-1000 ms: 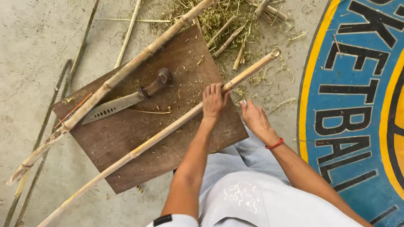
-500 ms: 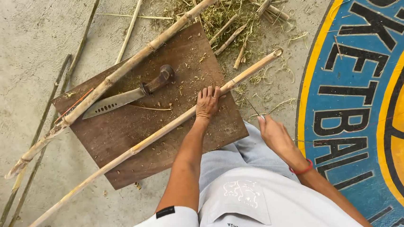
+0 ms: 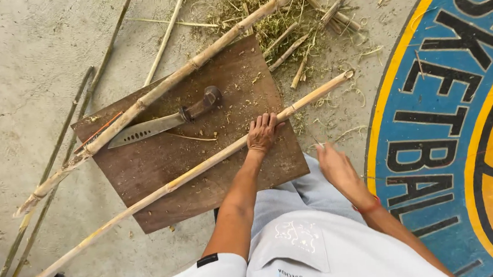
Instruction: Stripping the bark off bamboo poles using a handheld blade tool.
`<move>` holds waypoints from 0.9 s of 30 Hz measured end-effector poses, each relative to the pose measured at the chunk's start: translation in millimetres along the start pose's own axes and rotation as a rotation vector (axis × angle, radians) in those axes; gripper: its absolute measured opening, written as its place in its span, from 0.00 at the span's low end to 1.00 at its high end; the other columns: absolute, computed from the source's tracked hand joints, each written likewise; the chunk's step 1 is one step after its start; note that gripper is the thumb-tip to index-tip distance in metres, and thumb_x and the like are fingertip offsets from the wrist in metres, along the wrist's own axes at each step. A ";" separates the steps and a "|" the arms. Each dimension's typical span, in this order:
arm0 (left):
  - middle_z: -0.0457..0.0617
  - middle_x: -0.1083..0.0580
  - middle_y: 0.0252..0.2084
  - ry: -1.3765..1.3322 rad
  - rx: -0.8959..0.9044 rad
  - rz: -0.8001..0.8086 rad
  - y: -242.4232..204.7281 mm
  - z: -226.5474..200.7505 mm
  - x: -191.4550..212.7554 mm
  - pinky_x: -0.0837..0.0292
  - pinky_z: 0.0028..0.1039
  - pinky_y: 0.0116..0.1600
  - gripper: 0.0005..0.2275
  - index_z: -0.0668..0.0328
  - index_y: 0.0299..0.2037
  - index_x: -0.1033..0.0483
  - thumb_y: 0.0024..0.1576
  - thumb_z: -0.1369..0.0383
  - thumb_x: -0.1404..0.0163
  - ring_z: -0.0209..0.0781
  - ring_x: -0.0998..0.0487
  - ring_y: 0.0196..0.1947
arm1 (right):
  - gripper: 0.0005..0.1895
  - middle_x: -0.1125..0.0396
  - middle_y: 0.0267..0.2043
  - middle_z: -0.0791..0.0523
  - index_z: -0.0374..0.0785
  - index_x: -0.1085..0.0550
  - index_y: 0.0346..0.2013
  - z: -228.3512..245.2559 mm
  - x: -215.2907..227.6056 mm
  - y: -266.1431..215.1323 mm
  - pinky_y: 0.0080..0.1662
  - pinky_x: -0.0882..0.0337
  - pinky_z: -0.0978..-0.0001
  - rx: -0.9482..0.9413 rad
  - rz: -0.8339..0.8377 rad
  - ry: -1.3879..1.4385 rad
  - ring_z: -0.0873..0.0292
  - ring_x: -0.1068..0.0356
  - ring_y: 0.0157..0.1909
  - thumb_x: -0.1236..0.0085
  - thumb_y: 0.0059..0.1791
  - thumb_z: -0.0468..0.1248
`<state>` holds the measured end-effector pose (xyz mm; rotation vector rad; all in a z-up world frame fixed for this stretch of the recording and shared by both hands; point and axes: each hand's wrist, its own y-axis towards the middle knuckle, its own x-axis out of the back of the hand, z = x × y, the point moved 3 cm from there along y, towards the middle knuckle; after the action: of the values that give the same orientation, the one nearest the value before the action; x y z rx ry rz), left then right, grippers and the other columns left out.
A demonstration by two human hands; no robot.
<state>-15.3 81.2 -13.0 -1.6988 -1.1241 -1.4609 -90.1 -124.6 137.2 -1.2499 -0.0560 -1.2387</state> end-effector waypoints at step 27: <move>0.47 0.29 0.41 -0.012 0.035 -0.103 -3.2 -3.0 -11.3 0.32 0.37 0.41 0.18 0.52 0.48 0.29 0.61 0.48 0.54 0.45 0.27 0.40 | 0.21 0.32 0.28 0.33 0.33 0.28 0.39 -33.7 -47.9 31.0 0.35 0.34 0.36 0.107 -0.130 0.114 0.24 0.32 0.34 0.58 0.58 0.49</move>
<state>-19.8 77.7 -23.6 -1.6495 -1.2530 -1.4866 -106.4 -122.9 73.0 -1.0944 -0.1202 -1.3992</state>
